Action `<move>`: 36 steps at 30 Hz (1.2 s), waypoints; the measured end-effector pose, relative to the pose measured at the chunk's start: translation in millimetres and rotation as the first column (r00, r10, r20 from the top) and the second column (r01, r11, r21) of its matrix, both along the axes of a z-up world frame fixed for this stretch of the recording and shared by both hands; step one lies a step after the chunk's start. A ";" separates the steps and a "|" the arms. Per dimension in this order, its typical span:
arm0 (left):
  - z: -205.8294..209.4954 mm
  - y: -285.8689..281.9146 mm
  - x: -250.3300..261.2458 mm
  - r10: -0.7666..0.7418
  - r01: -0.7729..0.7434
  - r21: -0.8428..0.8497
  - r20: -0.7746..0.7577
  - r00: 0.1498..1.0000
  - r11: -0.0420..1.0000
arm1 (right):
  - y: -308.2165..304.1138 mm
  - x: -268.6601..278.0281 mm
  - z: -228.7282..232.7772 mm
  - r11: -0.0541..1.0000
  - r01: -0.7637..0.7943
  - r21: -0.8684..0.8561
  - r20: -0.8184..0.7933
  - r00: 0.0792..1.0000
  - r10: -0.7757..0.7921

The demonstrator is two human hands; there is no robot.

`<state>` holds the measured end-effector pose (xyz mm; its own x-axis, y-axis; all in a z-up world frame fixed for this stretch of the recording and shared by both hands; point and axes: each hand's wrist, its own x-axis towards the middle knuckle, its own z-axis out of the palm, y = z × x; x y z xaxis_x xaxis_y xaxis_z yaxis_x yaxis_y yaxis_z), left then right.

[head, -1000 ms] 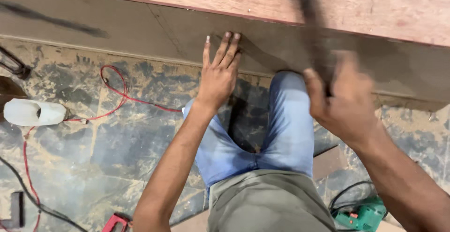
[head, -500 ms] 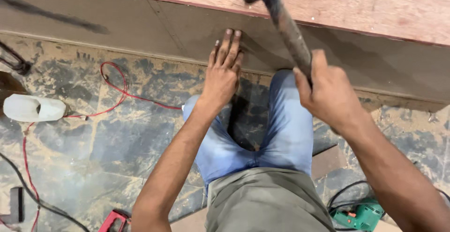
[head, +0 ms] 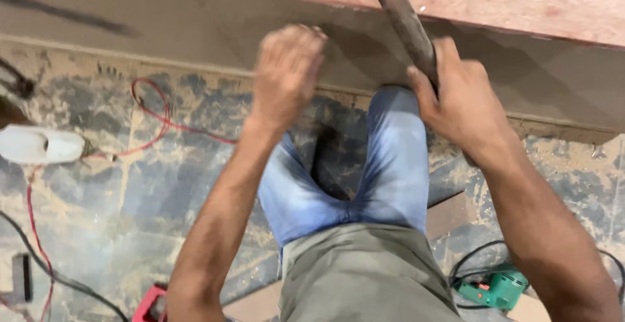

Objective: The person attaches a wooden board to a structure by positioning nails along the edge by hand and driving them in using a hammer.

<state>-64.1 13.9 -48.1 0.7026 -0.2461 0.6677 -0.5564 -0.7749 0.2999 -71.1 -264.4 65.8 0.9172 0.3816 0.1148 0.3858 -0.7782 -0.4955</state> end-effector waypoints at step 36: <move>39.4 -484.1 114.0 -0.286 0.313 0.271 -0.137 0.948 0.910 | -187.8 -127.1 -26.0 0.141 0.575 0.806 -0.396 0.701 -0.594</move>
<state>49.9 -470.2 -8.7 0.6210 -0.6250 0.4730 -0.7563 -0.6363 0.1521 -198.2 -452.2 39.8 0.8134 -0.5817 -0.0048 0.0326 0.0537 -0.9980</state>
